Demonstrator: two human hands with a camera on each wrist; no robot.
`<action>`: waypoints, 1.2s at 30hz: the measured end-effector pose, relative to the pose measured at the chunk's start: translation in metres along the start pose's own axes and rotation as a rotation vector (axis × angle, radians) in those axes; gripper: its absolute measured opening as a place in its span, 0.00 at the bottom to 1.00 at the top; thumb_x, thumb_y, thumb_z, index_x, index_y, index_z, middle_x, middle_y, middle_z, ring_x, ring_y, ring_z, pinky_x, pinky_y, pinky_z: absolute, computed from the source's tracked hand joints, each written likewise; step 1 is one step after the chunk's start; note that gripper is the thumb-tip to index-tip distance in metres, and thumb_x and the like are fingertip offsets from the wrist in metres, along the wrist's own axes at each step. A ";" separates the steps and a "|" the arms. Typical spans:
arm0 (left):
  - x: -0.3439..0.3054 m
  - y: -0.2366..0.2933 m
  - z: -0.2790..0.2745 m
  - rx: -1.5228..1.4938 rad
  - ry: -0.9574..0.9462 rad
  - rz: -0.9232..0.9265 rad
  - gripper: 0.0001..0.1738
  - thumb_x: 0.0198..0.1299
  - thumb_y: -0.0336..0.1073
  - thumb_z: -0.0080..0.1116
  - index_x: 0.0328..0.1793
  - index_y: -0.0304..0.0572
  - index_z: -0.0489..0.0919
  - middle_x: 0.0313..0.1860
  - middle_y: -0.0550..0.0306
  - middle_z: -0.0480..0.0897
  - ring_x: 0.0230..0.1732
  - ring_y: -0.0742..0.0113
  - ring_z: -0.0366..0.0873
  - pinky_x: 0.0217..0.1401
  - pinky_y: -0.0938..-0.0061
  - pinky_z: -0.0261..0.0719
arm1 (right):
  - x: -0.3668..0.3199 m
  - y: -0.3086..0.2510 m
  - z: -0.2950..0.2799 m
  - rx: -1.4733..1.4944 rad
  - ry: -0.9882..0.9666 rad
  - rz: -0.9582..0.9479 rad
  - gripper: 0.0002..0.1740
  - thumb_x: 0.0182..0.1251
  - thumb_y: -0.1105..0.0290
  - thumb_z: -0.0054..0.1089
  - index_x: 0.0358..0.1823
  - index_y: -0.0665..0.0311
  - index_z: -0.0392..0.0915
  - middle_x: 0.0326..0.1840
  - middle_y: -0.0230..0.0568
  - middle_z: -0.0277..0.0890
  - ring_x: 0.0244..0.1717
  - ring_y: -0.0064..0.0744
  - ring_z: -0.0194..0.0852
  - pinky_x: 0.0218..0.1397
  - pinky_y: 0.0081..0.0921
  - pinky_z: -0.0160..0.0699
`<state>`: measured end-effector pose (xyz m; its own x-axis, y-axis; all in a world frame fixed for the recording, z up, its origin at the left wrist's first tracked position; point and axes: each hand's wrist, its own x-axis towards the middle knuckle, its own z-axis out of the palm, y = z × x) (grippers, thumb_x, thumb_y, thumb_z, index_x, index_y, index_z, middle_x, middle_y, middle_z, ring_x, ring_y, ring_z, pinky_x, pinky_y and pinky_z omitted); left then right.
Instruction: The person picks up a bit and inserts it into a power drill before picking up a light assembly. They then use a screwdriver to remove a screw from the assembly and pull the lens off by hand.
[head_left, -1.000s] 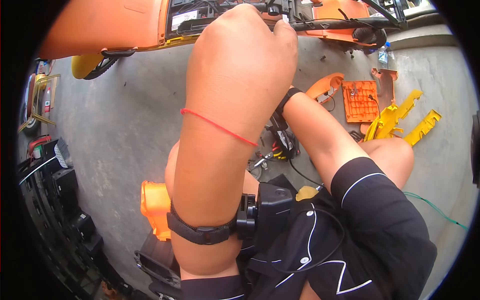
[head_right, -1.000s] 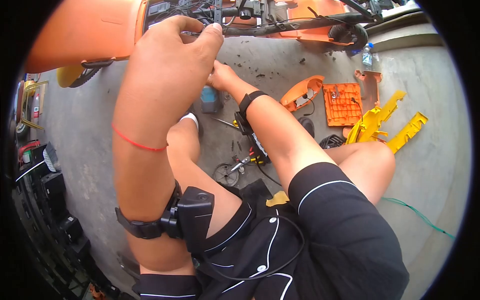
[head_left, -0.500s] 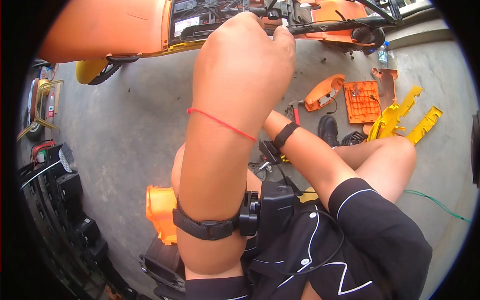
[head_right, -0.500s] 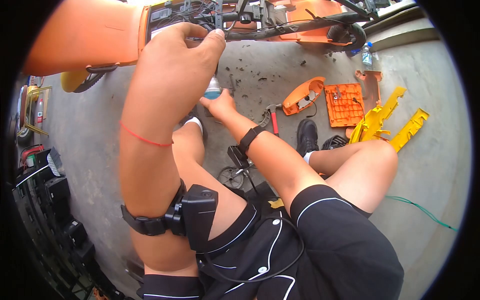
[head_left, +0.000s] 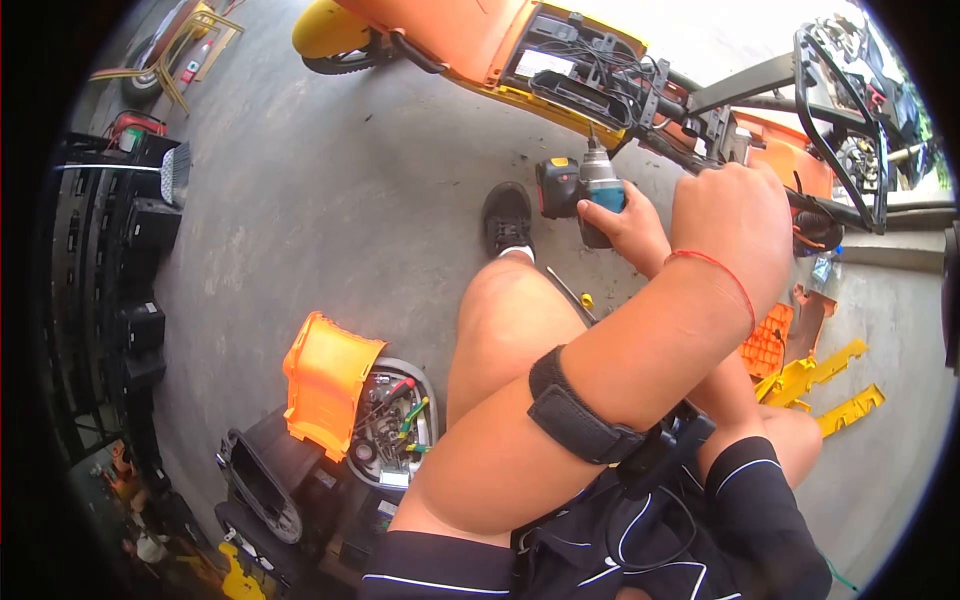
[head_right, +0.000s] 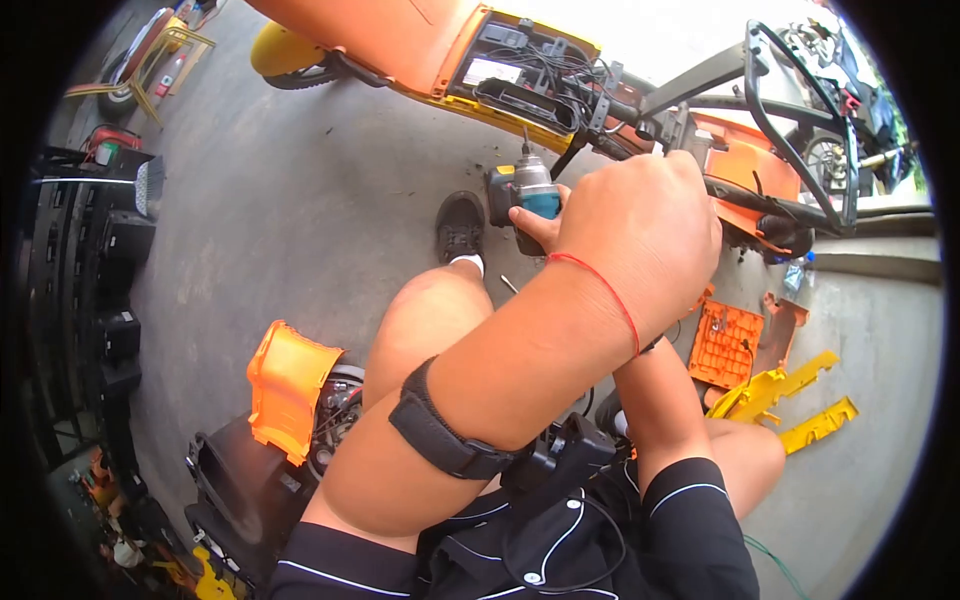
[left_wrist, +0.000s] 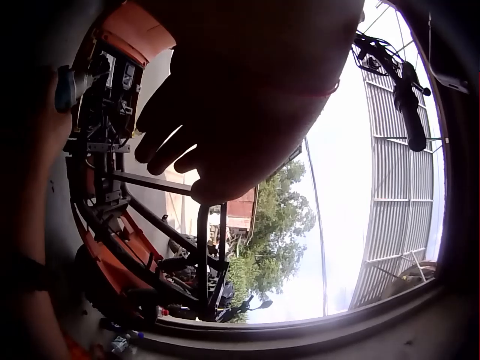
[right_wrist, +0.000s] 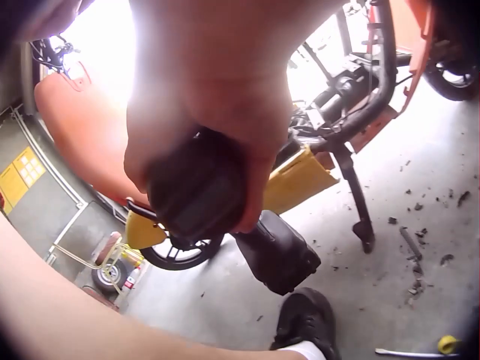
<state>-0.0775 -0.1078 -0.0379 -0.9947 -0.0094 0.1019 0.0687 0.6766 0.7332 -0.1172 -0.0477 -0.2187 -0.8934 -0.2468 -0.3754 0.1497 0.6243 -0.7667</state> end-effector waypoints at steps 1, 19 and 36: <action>0.000 -0.001 0.002 0.008 0.012 -0.008 0.15 0.59 0.43 0.60 0.37 0.35 0.81 0.31 0.42 0.86 0.38 0.47 0.87 0.45 0.59 0.84 | 0.004 -0.018 0.003 0.003 -0.022 -0.062 0.32 0.58 0.55 0.74 0.54 0.71 0.73 0.40 0.40 0.79 0.39 0.25 0.77 0.41 0.25 0.78; -0.004 -0.041 -0.026 0.084 0.077 -0.101 0.07 0.56 0.32 0.59 0.37 0.38 0.76 0.31 0.50 0.83 0.36 0.55 0.85 0.41 0.66 0.81 | 0.097 -0.060 0.201 -0.358 -0.765 -0.360 0.52 0.53 0.32 0.67 0.53 0.83 0.72 0.47 0.70 0.79 0.51 0.60 0.80 0.56 0.42 0.77; -0.011 -0.041 -0.034 0.109 -0.032 -0.024 0.07 0.56 0.33 0.57 0.37 0.37 0.80 0.32 0.47 0.86 0.36 0.55 0.87 0.40 0.65 0.83 | 0.072 0.127 0.068 0.392 -0.022 0.202 0.25 0.71 0.49 0.55 0.49 0.66 0.81 0.50 0.48 0.83 0.52 0.42 0.81 0.58 0.36 0.77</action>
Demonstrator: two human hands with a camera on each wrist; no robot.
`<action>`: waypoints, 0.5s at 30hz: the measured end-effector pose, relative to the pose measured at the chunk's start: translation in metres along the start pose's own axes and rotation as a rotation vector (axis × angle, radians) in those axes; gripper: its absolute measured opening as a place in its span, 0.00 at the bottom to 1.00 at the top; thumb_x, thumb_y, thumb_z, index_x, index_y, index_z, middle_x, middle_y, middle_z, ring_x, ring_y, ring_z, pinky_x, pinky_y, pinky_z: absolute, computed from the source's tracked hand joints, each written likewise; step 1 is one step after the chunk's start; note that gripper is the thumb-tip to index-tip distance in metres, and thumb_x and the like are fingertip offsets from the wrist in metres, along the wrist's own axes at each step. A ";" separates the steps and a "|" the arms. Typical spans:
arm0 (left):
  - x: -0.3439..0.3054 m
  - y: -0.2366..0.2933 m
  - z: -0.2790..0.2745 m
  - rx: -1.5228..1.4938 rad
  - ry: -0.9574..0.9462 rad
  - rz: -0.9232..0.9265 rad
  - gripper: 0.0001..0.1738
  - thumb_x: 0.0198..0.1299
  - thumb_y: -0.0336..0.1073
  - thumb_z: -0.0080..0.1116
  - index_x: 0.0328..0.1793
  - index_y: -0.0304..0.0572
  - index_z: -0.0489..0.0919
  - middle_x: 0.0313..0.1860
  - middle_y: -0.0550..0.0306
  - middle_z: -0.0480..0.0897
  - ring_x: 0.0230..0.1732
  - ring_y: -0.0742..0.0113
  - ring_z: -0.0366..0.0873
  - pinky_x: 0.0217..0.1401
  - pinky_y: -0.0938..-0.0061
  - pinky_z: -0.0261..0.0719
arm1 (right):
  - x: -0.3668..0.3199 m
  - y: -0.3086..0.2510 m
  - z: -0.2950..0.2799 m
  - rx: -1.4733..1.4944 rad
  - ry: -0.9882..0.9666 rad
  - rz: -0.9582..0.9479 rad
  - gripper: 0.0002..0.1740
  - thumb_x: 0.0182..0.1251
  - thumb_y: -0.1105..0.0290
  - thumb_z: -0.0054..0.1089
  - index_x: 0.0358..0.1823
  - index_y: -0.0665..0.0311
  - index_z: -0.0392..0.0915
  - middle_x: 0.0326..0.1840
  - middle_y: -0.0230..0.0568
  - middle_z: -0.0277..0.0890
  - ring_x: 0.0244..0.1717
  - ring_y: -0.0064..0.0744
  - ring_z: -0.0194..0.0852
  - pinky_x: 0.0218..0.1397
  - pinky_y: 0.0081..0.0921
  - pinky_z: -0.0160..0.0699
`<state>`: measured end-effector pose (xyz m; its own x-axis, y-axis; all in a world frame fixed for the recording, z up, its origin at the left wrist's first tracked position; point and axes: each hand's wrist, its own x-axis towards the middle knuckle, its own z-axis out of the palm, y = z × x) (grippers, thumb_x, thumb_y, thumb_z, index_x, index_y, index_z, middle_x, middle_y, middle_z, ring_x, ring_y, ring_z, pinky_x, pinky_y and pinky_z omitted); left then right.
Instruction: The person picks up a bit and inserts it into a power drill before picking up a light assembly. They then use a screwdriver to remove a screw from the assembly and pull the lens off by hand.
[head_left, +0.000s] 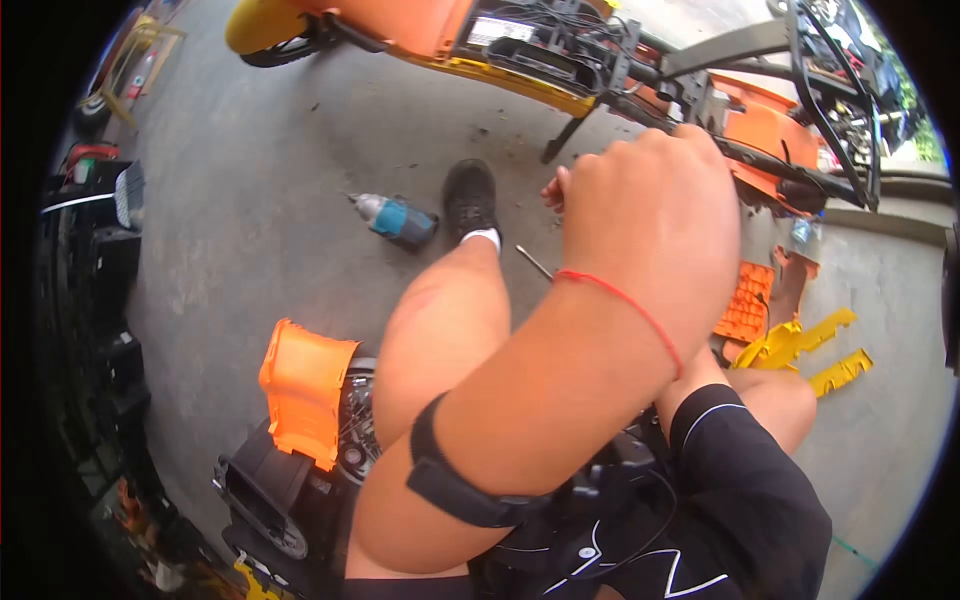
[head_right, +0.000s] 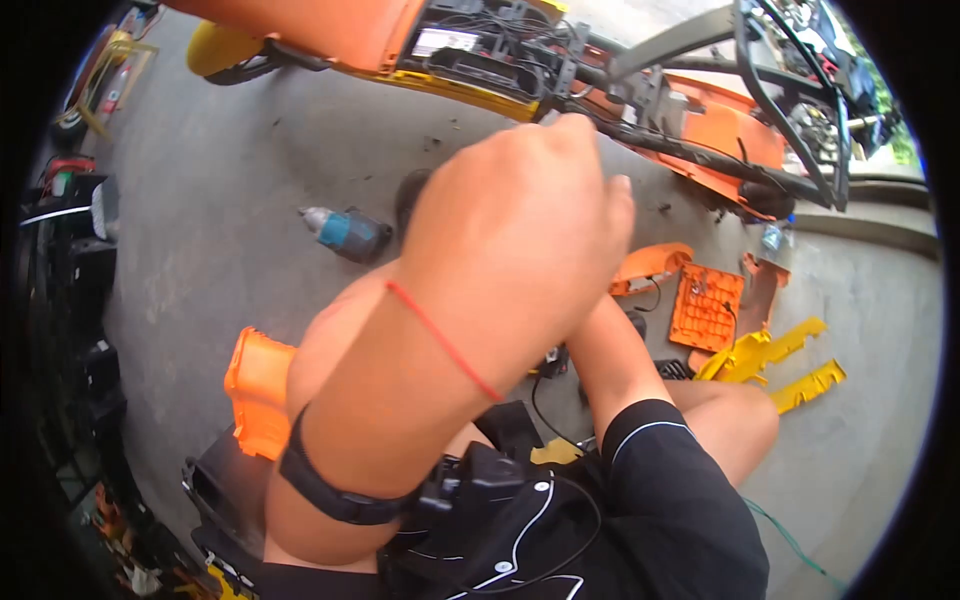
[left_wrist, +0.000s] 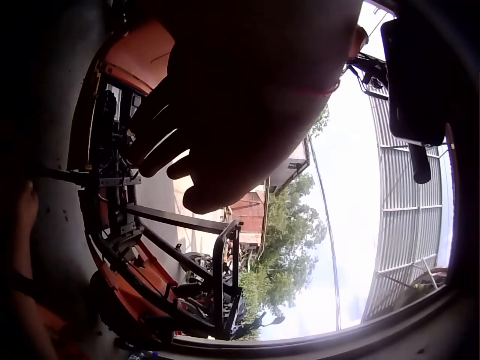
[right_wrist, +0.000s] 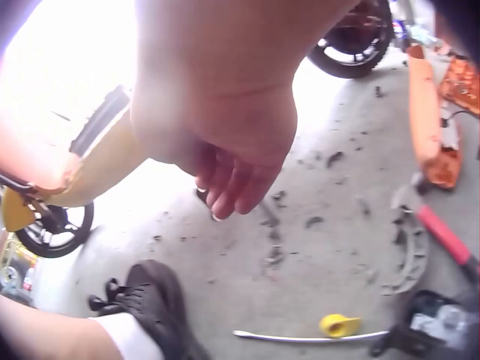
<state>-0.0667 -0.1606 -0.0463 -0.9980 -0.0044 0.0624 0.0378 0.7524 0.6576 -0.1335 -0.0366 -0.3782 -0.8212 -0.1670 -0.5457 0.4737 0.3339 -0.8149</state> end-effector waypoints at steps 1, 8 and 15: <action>0.000 -0.002 -0.001 -0.008 0.033 0.036 0.09 0.57 0.35 0.58 0.36 0.34 0.80 0.32 0.44 0.86 0.36 0.52 0.87 0.41 0.62 0.84 | 0.000 0.047 -0.028 -0.054 0.122 0.041 0.24 0.69 0.50 0.57 0.47 0.66 0.81 0.48 0.49 0.84 0.51 0.43 0.82 0.57 0.37 0.77; -0.003 -0.004 0.002 -0.111 -0.004 0.103 0.15 0.60 0.40 0.60 0.35 0.31 0.80 0.30 0.39 0.84 0.35 0.44 0.85 0.42 0.58 0.84 | -0.117 0.223 -0.067 -0.525 0.382 0.421 0.42 0.55 0.39 0.69 0.59 0.69 0.74 0.57 0.60 0.77 0.60 0.53 0.75 0.63 0.39 0.73; 0.002 -0.004 0.001 -0.083 -0.144 -0.019 0.21 0.62 0.42 0.61 0.51 0.28 0.81 0.37 0.41 0.85 0.38 0.54 0.85 0.45 0.67 0.81 | -0.166 0.186 -0.016 -0.670 0.310 0.494 0.63 0.44 0.29 0.70 0.75 0.60 0.58 0.76 0.49 0.53 0.79 0.51 0.45 0.78 0.46 0.47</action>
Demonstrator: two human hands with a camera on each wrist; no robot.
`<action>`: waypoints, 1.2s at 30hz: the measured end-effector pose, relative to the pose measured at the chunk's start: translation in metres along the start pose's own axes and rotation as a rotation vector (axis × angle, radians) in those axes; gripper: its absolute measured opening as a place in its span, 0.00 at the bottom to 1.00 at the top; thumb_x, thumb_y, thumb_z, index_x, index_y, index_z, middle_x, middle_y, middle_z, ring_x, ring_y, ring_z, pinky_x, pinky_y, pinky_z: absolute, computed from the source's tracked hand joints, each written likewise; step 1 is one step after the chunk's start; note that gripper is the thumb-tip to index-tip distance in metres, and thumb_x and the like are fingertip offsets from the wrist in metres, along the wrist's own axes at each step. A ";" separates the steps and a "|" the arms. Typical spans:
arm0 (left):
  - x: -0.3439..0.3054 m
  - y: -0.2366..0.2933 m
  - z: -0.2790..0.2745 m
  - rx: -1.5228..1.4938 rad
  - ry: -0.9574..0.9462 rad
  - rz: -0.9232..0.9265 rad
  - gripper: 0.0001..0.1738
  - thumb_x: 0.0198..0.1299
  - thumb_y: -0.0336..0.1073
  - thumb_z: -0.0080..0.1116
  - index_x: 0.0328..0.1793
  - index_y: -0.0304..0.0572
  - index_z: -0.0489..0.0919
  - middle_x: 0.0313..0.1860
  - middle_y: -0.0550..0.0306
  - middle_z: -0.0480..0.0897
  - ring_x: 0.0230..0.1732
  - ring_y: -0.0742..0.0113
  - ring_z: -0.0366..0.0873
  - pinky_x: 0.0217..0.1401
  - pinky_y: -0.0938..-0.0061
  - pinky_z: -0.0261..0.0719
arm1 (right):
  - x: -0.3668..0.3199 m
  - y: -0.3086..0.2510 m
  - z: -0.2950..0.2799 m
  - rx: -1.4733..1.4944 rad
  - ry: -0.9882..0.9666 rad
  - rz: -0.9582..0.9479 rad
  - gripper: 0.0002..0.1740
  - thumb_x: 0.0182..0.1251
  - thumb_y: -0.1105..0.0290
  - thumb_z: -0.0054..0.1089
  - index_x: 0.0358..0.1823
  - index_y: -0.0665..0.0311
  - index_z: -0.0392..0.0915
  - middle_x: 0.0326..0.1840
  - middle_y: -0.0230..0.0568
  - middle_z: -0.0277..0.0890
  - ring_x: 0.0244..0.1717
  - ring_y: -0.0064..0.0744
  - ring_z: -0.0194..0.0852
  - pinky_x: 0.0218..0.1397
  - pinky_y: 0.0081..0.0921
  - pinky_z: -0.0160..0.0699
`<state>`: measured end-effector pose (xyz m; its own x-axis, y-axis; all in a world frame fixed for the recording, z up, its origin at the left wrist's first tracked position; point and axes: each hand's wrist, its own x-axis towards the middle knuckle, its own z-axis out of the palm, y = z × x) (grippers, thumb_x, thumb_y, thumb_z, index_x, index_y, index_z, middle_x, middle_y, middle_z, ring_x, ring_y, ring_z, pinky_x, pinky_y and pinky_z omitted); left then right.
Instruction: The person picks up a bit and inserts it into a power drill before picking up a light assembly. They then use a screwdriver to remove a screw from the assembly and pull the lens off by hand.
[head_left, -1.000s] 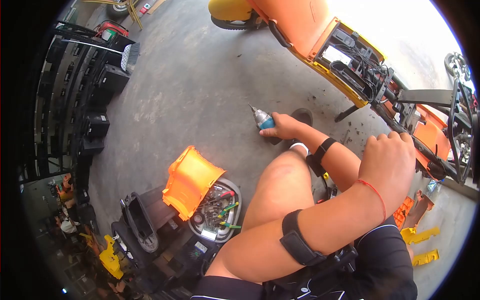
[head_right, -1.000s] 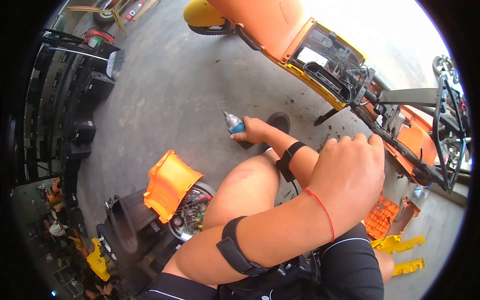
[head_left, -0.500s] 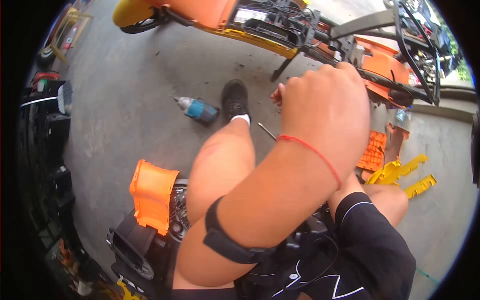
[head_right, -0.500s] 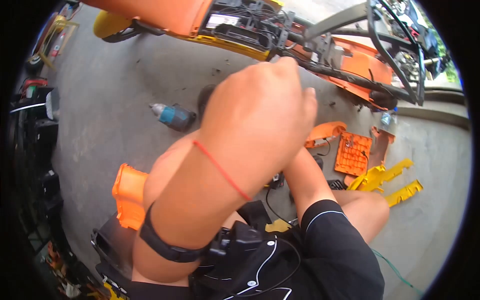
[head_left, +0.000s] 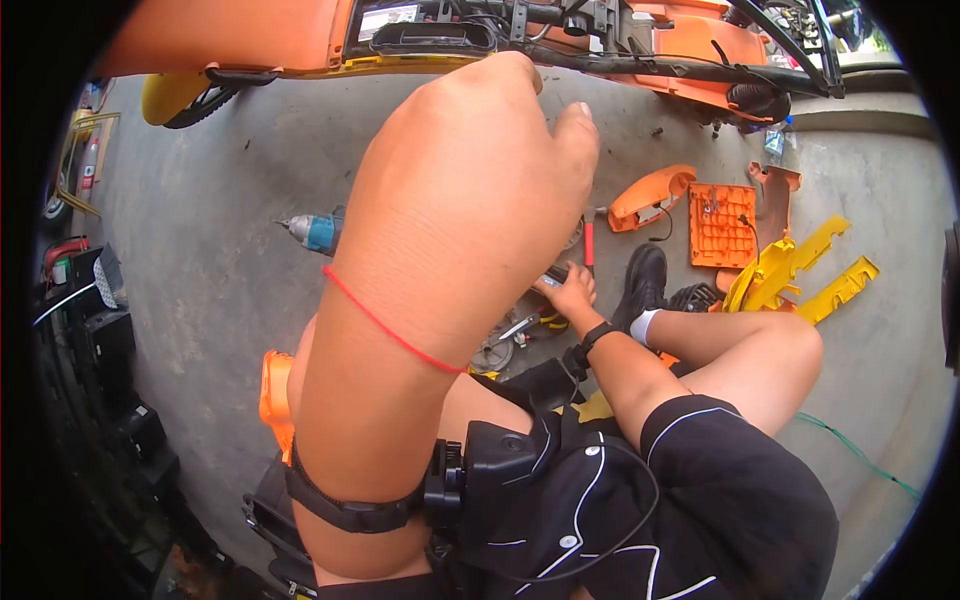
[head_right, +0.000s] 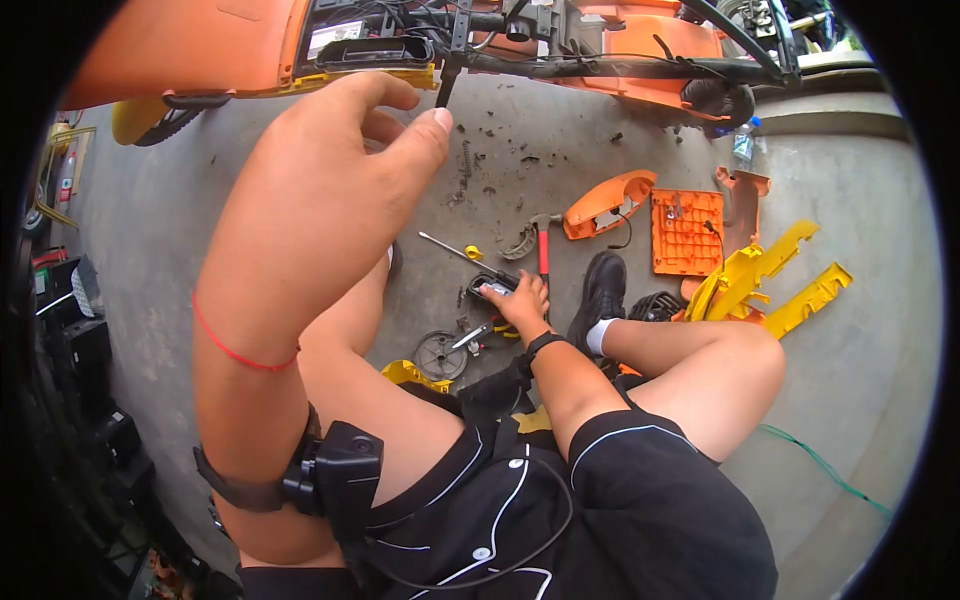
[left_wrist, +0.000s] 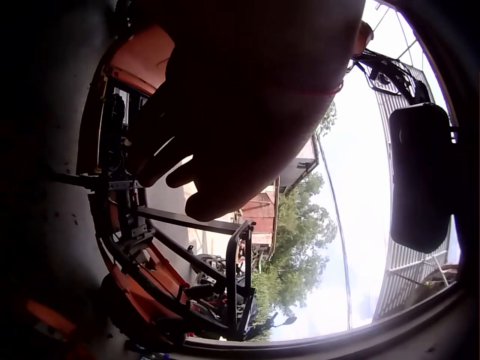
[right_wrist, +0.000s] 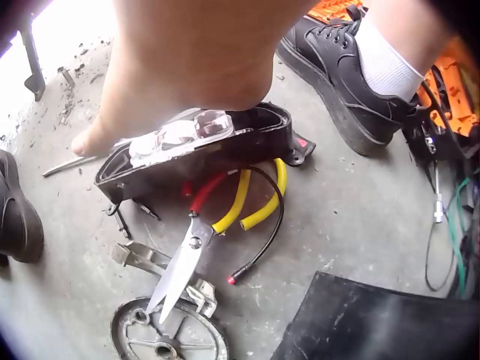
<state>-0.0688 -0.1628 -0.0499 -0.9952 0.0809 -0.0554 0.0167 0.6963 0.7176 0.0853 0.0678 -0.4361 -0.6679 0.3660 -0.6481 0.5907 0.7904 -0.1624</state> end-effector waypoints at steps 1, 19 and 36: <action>0.001 0.001 0.001 -0.008 -0.005 0.007 0.22 0.62 0.42 0.61 0.51 0.28 0.81 0.38 0.41 0.86 0.39 0.54 0.85 0.45 0.67 0.81 | -0.003 0.003 -0.001 0.007 -0.005 0.005 0.63 0.44 0.29 0.70 0.75 0.60 0.58 0.76 0.49 0.53 0.79 0.51 0.45 0.78 0.46 0.47; 0.027 0.021 0.039 0.002 0.011 0.078 0.25 0.62 0.45 0.62 0.54 0.27 0.80 0.42 0.37 0.86 0.45 0.50 0.86 0.50 0.66 0.82 | 0.009 -0.015 -0.133 0.037 -0.008 -0.599 0.39 0.45 0.55 0.79 0.56 0.65 0.72 0.55 0.51 0.74 0.58 0.51 0.75 0.59 0.39 0.75; -0.021 0.097 0.080 -1.106 -0.447 0.270 0.31 0.72 0.48 0.55 0.70 0.33 0.66 0.63 0.53 0.76 0.64 0.66 0.72 0.68 0.67 0.70 | -0.200 -0.059 -0.408 0.582 0.253 -0.940 0.36 0.55 0.47 0.76 0.55 0.66 0.74 0.42 0.40 0.83 0.38 0.27 0.82 0.44 0.27 0.80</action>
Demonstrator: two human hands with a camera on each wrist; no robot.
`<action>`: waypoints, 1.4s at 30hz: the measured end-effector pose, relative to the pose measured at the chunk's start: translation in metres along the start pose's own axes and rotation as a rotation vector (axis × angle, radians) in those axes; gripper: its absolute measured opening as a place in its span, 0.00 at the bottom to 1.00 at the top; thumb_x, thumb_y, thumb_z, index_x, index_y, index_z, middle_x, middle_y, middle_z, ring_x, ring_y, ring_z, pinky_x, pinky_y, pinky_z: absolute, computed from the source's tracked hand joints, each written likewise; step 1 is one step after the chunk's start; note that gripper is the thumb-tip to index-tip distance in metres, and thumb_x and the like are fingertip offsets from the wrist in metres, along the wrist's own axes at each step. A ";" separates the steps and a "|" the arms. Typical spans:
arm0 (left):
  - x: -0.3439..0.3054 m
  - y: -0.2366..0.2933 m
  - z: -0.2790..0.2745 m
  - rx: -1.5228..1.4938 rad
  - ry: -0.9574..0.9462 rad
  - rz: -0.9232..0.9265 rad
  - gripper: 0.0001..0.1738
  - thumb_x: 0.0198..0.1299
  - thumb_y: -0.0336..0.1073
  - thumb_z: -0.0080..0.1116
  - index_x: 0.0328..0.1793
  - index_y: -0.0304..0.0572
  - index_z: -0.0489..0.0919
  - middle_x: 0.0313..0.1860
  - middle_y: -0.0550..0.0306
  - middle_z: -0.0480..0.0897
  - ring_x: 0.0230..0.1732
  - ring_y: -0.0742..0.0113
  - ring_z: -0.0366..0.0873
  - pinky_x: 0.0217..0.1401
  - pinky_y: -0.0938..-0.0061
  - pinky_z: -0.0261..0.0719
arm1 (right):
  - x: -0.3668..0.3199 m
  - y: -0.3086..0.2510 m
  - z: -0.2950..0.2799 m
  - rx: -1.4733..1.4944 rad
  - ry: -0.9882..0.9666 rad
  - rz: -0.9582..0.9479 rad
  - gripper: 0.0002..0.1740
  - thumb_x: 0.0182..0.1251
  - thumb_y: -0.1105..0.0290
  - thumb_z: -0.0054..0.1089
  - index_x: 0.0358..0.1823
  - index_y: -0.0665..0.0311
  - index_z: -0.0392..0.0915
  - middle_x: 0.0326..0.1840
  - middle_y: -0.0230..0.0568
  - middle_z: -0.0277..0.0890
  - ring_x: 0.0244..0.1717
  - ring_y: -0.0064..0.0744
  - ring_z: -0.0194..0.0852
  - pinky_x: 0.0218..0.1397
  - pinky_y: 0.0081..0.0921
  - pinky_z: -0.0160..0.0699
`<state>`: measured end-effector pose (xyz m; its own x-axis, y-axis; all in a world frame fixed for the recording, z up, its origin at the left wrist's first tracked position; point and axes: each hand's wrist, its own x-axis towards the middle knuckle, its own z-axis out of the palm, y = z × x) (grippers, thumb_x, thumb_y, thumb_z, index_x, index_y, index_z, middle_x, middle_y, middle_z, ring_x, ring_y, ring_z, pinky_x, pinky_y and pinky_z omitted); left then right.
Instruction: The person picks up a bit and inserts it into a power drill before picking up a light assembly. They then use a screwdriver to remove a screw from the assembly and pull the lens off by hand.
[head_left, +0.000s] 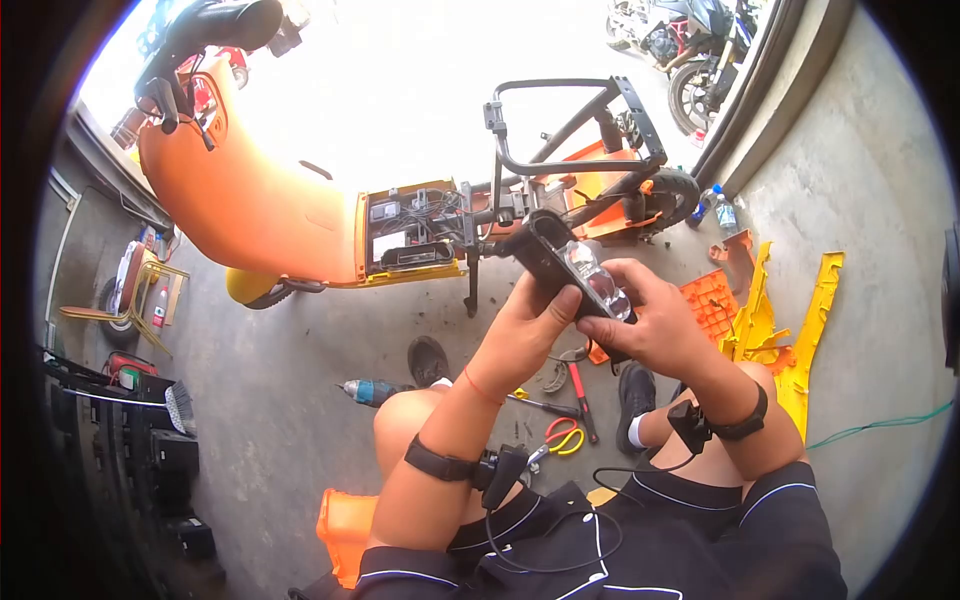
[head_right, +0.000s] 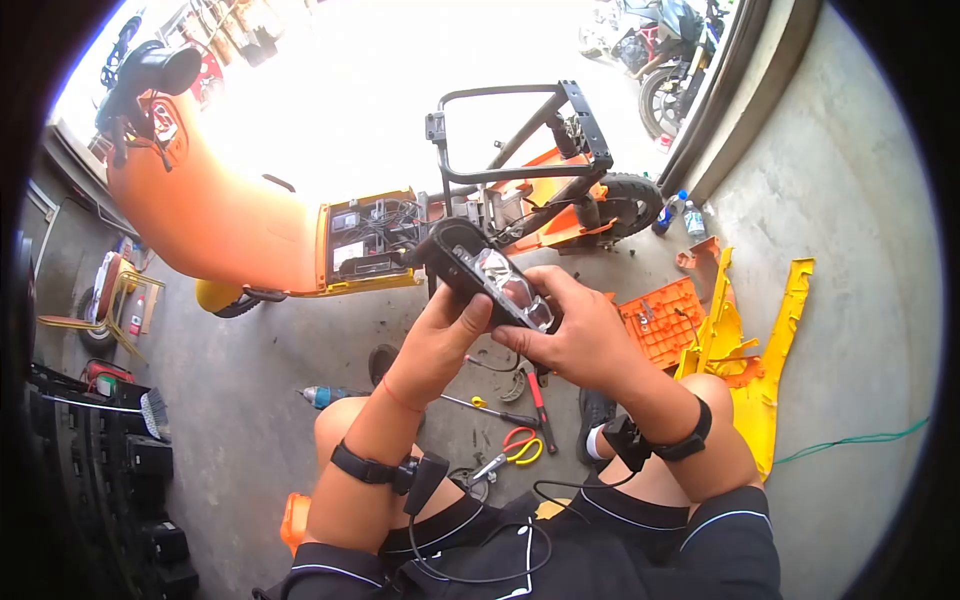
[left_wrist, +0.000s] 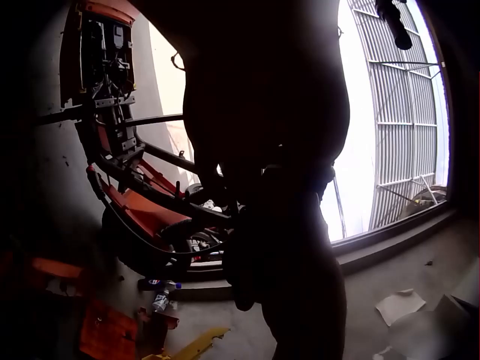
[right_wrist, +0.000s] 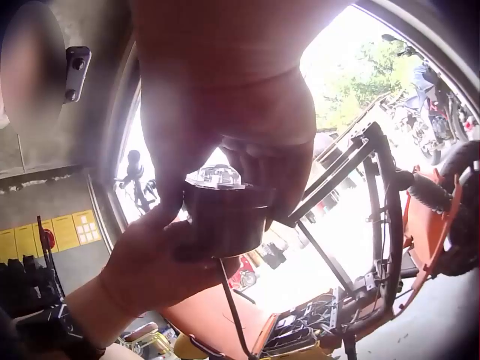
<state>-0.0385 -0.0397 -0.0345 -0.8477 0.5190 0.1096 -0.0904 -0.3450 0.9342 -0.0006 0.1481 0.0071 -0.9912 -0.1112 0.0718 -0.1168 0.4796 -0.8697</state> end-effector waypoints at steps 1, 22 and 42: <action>-0.004 -0.002 0.003 -0.054 0.033 0.015 0.28 0.73 0.45 0.54 0.70 0.35 0.66 0.62 0.56 0.76 0.64 0.67 0.72 0.68 0.68 0.69 | -0.006 -0.004 -0.003 -0.037 -0.038 0.010 0.37 0.55 0.45 0.75 0.56 0.66 0.74 0.42 0.41 0.83 0.40 0.28 0.82 0.46 0.27 0.80; -0.028 0.002 0.042 -0.604 -0.201 -0.267 0.52 0.60 0.47 0.67 0.82 0.38 0.47 0.73 0.30 0.63 0.66 0.34 0.72 0.66 0.44 0.75 | 0.001 0.031 -0.052 0.474 -0.222 -0.098 0.12 0.76 0.69 0.55 0.55 0.69 0.75 0.49 0.36 0.78 0.53 0.23 0.76 0.58 0.24 0.75; -0.025 -0.009 0.040 -0.664 -0.166 -0.293 0.36 0.69 0.48 0.54 0.73 0.29 0.61 0.68 0.38 0.71 0.63 0.46 0.76 0.66 0.51 0.76 | -0.006 0.047 -0.061 0.309 -0.240 -0.346 0.48 0.59 0.46 0.71 0.75 0.62 0.61 0.73 0.44 0.62 0.70 0.37 0.63 0.66 0.36 0.67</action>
<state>0.0042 -0.0183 -0.0323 -0.6548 0.7556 -0.0136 -0.6424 -0.5471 0.5367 -0.0041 0.2243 -0.0044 -0.8513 -0.4317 0.2982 -0.3756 0.1045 -0.9209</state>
